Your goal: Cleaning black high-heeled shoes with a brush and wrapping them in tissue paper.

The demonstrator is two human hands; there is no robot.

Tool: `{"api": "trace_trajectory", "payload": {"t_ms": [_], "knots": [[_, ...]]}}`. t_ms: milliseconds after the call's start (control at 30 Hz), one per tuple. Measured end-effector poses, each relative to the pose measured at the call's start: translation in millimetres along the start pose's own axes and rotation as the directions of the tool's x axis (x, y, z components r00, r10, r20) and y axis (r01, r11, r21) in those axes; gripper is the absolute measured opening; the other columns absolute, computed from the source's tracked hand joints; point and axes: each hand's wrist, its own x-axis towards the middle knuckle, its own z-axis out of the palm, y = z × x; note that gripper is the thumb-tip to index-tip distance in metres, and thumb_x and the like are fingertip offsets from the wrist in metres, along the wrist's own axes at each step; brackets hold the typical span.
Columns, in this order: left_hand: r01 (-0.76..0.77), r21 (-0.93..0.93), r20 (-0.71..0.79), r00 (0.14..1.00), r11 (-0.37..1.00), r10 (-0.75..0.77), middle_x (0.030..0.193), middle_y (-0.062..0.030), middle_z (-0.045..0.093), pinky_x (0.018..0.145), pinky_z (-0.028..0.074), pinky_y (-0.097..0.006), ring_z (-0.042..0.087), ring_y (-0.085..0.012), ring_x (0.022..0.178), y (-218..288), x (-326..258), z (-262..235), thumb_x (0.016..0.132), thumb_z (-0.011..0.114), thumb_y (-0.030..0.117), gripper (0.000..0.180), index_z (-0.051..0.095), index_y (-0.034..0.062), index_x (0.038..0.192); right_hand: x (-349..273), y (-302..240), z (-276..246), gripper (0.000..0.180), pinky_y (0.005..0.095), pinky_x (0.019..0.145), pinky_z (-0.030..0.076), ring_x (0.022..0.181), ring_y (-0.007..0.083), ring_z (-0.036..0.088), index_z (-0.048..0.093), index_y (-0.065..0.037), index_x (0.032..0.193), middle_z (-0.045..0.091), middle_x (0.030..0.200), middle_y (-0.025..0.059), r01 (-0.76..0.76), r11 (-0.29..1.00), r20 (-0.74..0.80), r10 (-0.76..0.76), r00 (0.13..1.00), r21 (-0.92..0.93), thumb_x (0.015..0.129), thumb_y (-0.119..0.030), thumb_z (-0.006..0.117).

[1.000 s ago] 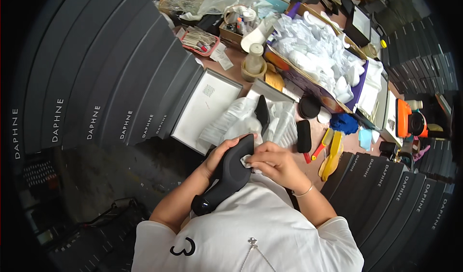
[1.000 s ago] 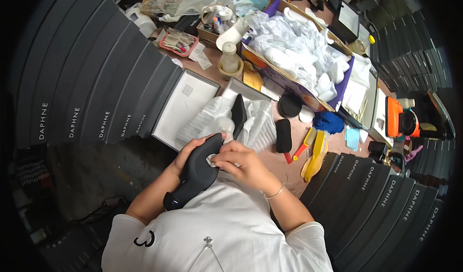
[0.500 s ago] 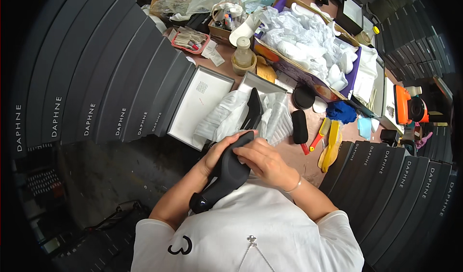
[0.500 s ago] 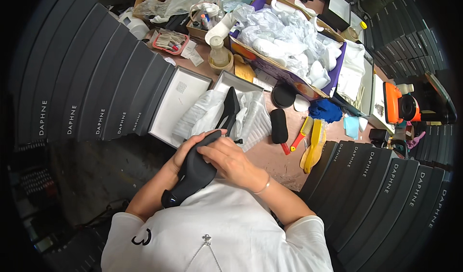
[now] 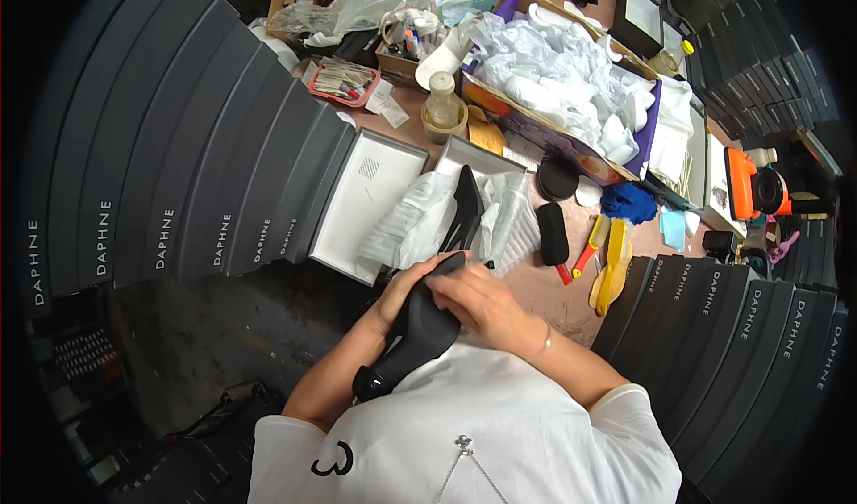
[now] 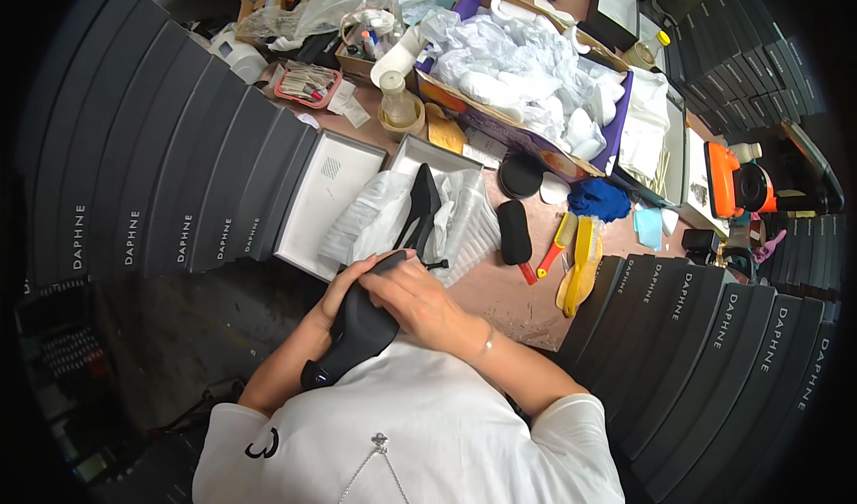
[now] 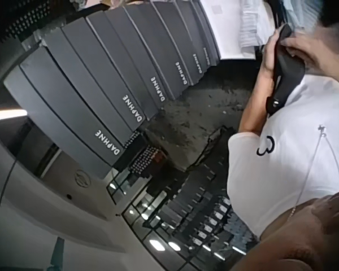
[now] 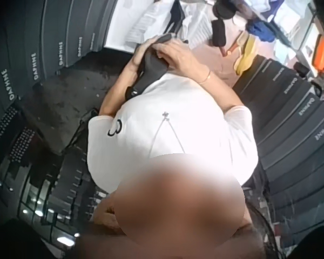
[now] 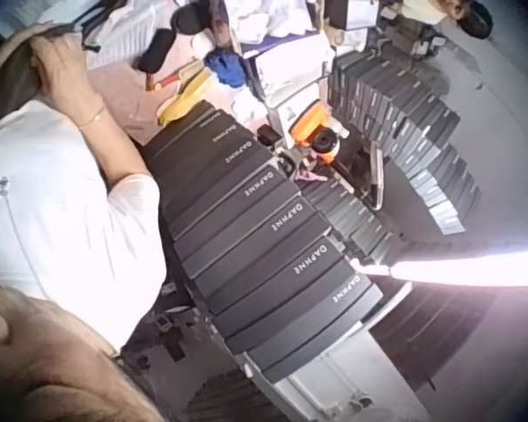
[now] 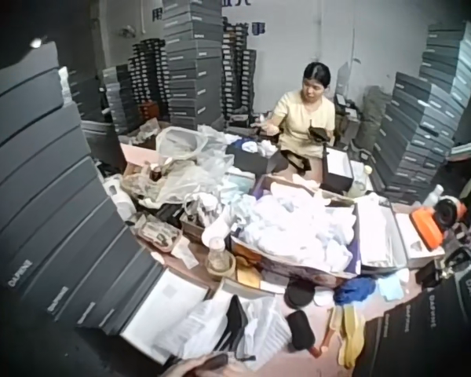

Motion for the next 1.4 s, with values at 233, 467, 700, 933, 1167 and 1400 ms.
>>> {"api": "trace_trajectory", "payload": {"t_ms": [233,467,700,933,1167,1400], "knots": [[0.058,-0.014,-0.007,0.998,0.998,-0.058,0.13,-0.011,0.053,0.1,0.04,-0.027,0.053,-0.0168,0.116,5,3,1,0.1,0.035,0.029,0.051,0.042,-0.0027,0.139,9,8,6,0.039,0.0363,0.073,0.047,0.077,0.0259,0.058,0.059,-0.002,0.112,0.061,0.086,0.008,0.041,0.999,0.009,-0.041,0.999,-0.01,0.074,0.001,0.07],[0.084,-0.053,-0.058,0.994,0.995,-0.087,0.123,-0.0106,0.056,0.098,0.042,-0.028,0.054,-0.0164,0.11,3,2,12,0.1,0.033,0.03,0.051,0.044,-0.0028,0.138,4,6,2,0.034,0.0365,0.077,0.045,0.08,0.0274,0.054,0.058,-0.003,0.11,0.057,0.087,0.0088,0.035,0.999,0.015,-0.035,0.999,0.007,0.077,-0.002,0.067],[-0.003,-0.146,0.118,0.993,0.989,0.021,0.102,-0.0141,0.06,0.082,0.052,-0.034,0.063,-0.0229,0.089,19,-1,7,0.098,0.034,0.032,0.056,0.033,-0.001,0.144,-35,0,-36,0.021,0.0351,0.074,0.049,0.081,0.0272,0.059,0.061,-0.002,0.102,0.061,0.088,0.0112,-0.251,0.968,0.075,0.25,0.965,0.009,0.083,-0.006,0.069],[-0.003,-0.071,0.026,1.0,0.997,0.005,0.106,-0.0132,0.06,0.084,0.051,-0.032,0.062,-0.022,0.092,26,-4,25,0.097,0.035,0.034,0.058,0.033,-0.0011,0.144,-25,-6,-30,0.013,0.0324,0.069,0.05,0.077,0.0225,0.062,0.064,-0.001,0.092,0.063,0.086,0.0092,-0.273,0.92,-0.148,0.323,0.935,0.282,0.083,-0.006,0.071],[-0.06,0.018,0.083,0.995,0.998,0.058,0.106,-0.0129,0.06,0.092,0.046,-0.029,0.058,-0.0194,0.101,18,-1,13,0.098,0.034,0.036,0.059,0.035,-0.002,0.143,-23,-15,-19,0.024,0.0348,0.076,0.049,0.086,0.0246,0.06,0.068,-0.003,0.094,0.061,0.095,0.0074,-0.028,0.997,0.013,0.027,1.0,0.066,0.071,0.0,0.073],[-0.058,0.008,0.106,0.993,0.998,0.057,0.111,-0.0166,0.06,0.088,0.049,-0.032,0.061,-0.0216,0.095,7,4,0,0.098,0.033,0.037,0.059,0.034,-0.0007,0.144,0,15,-14,0.018,0.0368,0.077,0.047,0.085,0.0286,0.058,0.064,-0.005,0.092,0.06,0.091,0.0102,-0.122,0.989,-0.088,0.115,0.99,-0.085,0.075,-0.001,0.068]]}}
